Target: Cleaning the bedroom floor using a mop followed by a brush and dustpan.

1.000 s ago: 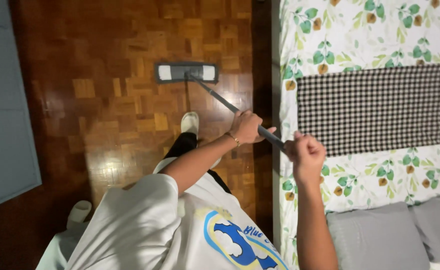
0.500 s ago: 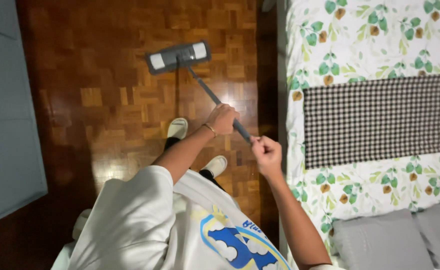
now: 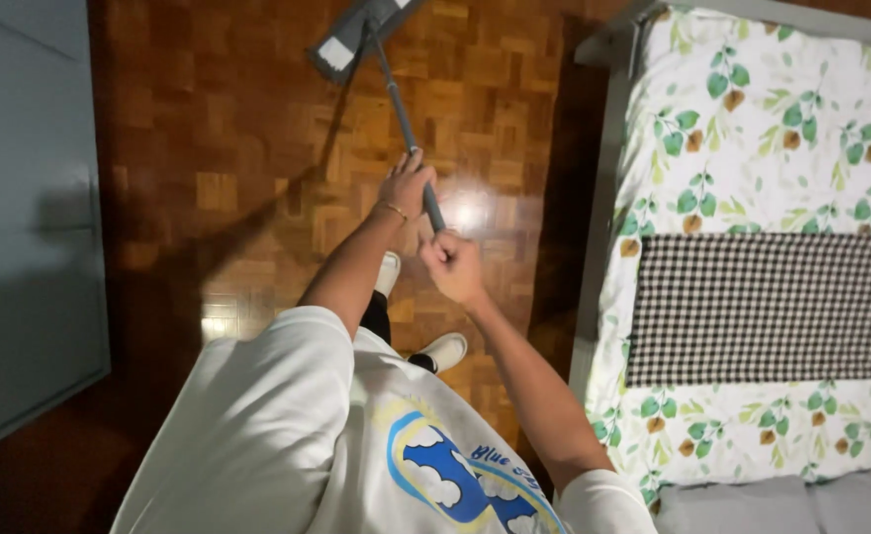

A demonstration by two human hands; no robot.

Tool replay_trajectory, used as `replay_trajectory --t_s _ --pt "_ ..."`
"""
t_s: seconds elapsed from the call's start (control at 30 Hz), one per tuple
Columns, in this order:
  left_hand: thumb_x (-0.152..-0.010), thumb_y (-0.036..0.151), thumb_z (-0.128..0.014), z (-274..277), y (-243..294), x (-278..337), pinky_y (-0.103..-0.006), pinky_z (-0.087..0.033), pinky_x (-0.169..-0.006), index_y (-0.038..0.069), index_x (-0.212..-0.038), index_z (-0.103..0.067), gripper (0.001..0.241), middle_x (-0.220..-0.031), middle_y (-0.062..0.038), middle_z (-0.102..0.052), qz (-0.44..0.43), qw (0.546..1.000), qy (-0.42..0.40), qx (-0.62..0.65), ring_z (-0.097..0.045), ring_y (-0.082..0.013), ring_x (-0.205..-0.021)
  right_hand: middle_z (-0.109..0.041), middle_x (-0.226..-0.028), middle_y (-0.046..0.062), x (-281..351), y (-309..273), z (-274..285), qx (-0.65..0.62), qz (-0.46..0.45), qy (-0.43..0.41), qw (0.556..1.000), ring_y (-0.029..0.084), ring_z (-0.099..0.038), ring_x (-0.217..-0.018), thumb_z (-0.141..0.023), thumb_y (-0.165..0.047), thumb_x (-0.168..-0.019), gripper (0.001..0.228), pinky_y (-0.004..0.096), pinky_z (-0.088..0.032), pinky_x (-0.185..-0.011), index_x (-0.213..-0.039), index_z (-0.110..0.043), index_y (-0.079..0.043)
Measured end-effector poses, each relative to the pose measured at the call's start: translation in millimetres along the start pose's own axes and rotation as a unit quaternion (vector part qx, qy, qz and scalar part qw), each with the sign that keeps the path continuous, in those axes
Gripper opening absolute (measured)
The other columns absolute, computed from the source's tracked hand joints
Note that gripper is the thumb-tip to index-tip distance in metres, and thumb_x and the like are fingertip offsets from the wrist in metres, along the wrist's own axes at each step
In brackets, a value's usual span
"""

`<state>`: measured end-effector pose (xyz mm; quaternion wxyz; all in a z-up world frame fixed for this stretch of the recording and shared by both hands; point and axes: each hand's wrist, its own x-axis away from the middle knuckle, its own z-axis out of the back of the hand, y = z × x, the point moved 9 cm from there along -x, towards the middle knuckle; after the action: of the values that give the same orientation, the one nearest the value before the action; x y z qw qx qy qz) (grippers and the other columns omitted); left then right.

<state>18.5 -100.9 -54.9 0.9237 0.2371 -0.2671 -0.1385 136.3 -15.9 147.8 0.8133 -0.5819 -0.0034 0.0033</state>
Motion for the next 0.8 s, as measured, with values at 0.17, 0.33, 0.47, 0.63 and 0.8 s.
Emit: replay_trajectory --t_s 0.17,0.33,0.47,0.63,0.8 --pt "-0.099 0.037 -0.055 95.5 25.2 42.9 -0.0455 -0.017 -0.129 0.029 -0.102 -0.056 0.009 -0.16 -0.007 -0.046 -0.072 0.992 0.099 -0.014 -0.035 -0.0298 -0.152 -0.04 -0.049 0.005 -26.6 -51.9 -18.8 -0.012 0.018 -0.014 1.0 0.016 -0.043 -0.053 -0.069 -0.009 -0.09 0.042 0.033 -0.038 -0.056 -0.062 -0.038 -0.013" --pt "-0.093 0.039 -0.062 92.9 51.1 65.8 -0.0405 -0.035 -0.12 0.027 -0.099 -0.062 0.015 -0.139 0.0 -0.06 -0.126 0.981 0.145 0.029 -0.052 -0.0262 -0.137 -0.035 -0.046 -0.004 -5.6 -68.7 2.2 0.003 -0.045 0.019 0.999 0.011 -0.036 -0.05 -0.069 -0.007 -0.085 0.043 0.028 -0.031 -0.05 -0.058 -0.038 -0.016" --pt "-0.093 0.03 -0.063 70.2 92.9 88.4 -0.0439 -0.063 -0.077 0.017 -0.102 -0.067 0.017 -0.111 -0.01 -0.073 -0.095 0.975 0.123 -0.159 -0.075 -0.0275 -0.097 -0.037 -0.05 -0.006 35.5 -63.0 41.1 -0.016 -0.078 0.058 0.995 0.011 -0.035 -0.053 -0.068 -0.004 -0.086 0.041 0.029 -0.032 -0.051 -0.057 -0.041 -0.015" --pt "-0.083 0.031 -0.065 44.3 149.4 127.7 -0.0418 -0.062 -0.074 0.029 -0.085 -0.077 0.013 -0.089 0.001 -0.075 -0.156 0.973 0.076 -0.153 -0.076 -0.0253 -0.088 -0.034 -0.056 -0.008 82.9 -113.0 99.0 -0.086 -0.105 0.127 0.983 0.008 -0.032 -0.055 -0.063 -0.003 -0.087 0.036 0.025 -0.028 -0.05 -0.059 -0.043 -0.015" --pt "-0.08 0.034 -0.061 54.2 199.1 182.4 -0.0486 -0.062 -0.073 0.023 -0.085 -0.08 0.023 -0.085 -0.003 -0.078 -0.141 0.979 -0.005 -0.147 -0.077 -0.0301 -0.089 -0.028 -0.05 -0.005 118.7 -86.6 140.5 -0.256 -0.14 0.14 0.946 0.005 -0.027 -0.044 -0.062 0.0 -0.098 0.05 0.02 -0.024 -0.039 -0.056 -0.04 -0.016"
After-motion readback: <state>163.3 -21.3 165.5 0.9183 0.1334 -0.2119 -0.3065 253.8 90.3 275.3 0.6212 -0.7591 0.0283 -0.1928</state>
